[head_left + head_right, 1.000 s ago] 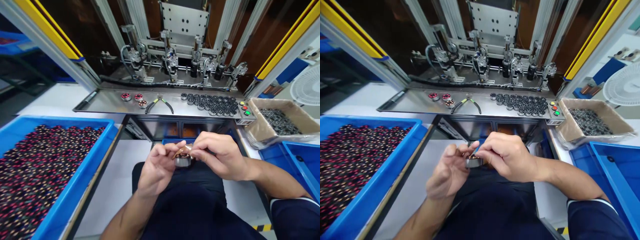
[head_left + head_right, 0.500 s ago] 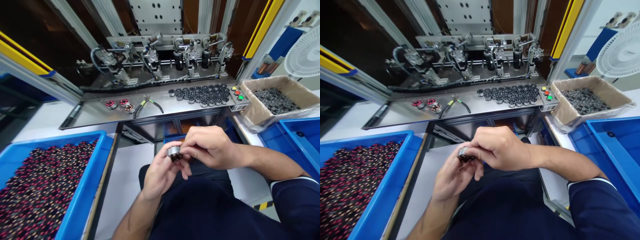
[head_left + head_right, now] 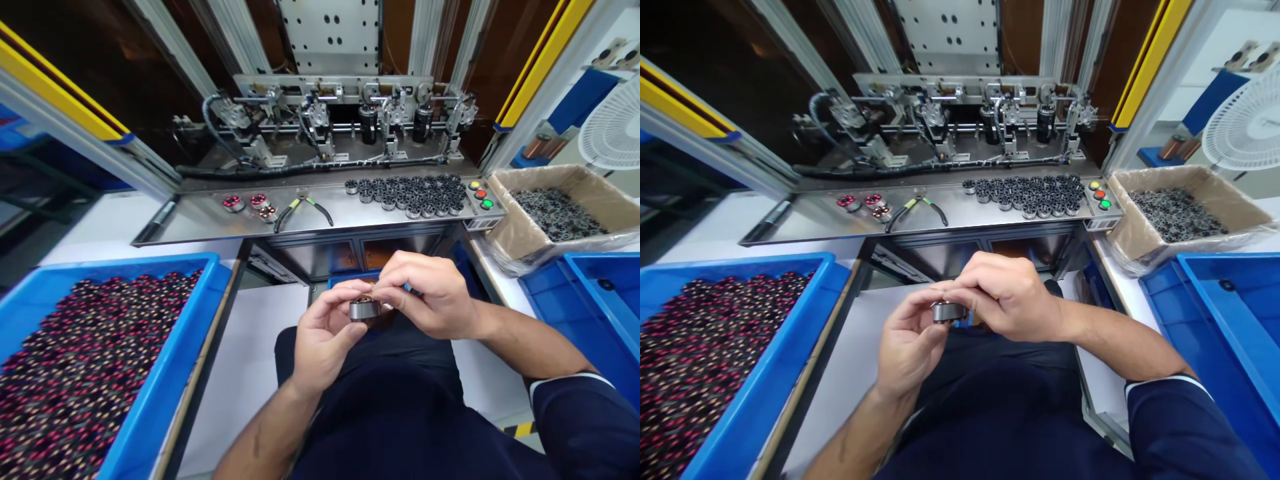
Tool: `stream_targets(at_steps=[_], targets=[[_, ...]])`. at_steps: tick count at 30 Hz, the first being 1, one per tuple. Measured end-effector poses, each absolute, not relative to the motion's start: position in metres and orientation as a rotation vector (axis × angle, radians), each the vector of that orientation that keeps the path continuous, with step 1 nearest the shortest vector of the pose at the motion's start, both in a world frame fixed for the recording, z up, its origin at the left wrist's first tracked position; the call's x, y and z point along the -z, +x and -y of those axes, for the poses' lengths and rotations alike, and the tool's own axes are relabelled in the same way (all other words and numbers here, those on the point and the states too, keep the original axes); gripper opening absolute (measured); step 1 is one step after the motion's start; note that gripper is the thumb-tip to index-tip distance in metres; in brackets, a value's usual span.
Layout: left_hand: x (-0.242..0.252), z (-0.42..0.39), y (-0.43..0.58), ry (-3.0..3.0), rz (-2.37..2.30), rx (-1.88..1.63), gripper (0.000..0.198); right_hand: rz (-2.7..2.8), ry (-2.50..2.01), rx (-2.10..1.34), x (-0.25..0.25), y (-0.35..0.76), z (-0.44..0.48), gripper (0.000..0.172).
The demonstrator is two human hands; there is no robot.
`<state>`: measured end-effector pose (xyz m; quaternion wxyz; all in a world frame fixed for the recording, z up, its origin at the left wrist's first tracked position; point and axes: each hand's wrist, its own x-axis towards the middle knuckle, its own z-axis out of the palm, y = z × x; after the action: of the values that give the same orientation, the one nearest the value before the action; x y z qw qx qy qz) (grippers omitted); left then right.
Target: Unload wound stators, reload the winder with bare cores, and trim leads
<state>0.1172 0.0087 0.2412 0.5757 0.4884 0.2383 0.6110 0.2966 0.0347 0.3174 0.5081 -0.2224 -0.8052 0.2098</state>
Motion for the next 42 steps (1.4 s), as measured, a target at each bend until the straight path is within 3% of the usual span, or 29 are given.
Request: stream_targets(at_steps=[6, 11, 14, 23, 27, 30, 32, 35, 37, 42], targets=[[-0.246, -0.017, 0.117, 1.158, -0.573, -1.549, 0.029, 1.598, -0.744, -0.665, -0.307, 0.281, -0.014, 0.016], [-0.250, -0.024, 0.114, 1.116, -0.555, -1.513, 0.029, 1.149, -0.798, -1.411, -0.285, 0.264, 0.004, 0.031], [-0.251, -0.024, 0.113, 1.109, -0.537, -1.499, 0.028, 0.942, -0.751, -1.669, -0.272, 0.256, 0.004, 0.035], [-0.247, -0.027, 0.109, 1.213, -0.520, -1.511, 0.029, 0.818, -0.622, -1.871, -0.265, 0.263, -0.001, 0.050], [-0.248, -0.028, 0.107, 1.401, -0.451, -1.465, 0.035, 0.898, -0.570, -1.914, -0.262, 0.263, -0.004, 0.044], [-0.250, -0.027, 0.102, 1.512, -0.564, -1.535, 0.060, 1.041, -0.618, -1.727, -0.255, 0.266, -0.008, 0.043], [-0.253, -0.024, 0.097, 1.567, -0.744, -1.562, 0.072, 1.243, -0.694, -1.352, -0.252, 0.271, -0.010, 0.041], [-0.259, -0.016, 0.094, 1.675, -0.942, -1.378, 0.052, 1.548, -0.733, -0.697, -0.251, 0.279, -0.013, 0.040], [-0.262, -0.011, 0.095, 1.670, -0.975, -1.263, 0.044, 1.656, -0.713, -0.449, -0.253, 0.280, -0.013, 0.045], [-0.262, -0.008, 0.103, 1.599, -0.948, -1.210, 0.037, 1.764, -0.730, -0.369, -0.256, 0.284, -0.009, 0.051]])
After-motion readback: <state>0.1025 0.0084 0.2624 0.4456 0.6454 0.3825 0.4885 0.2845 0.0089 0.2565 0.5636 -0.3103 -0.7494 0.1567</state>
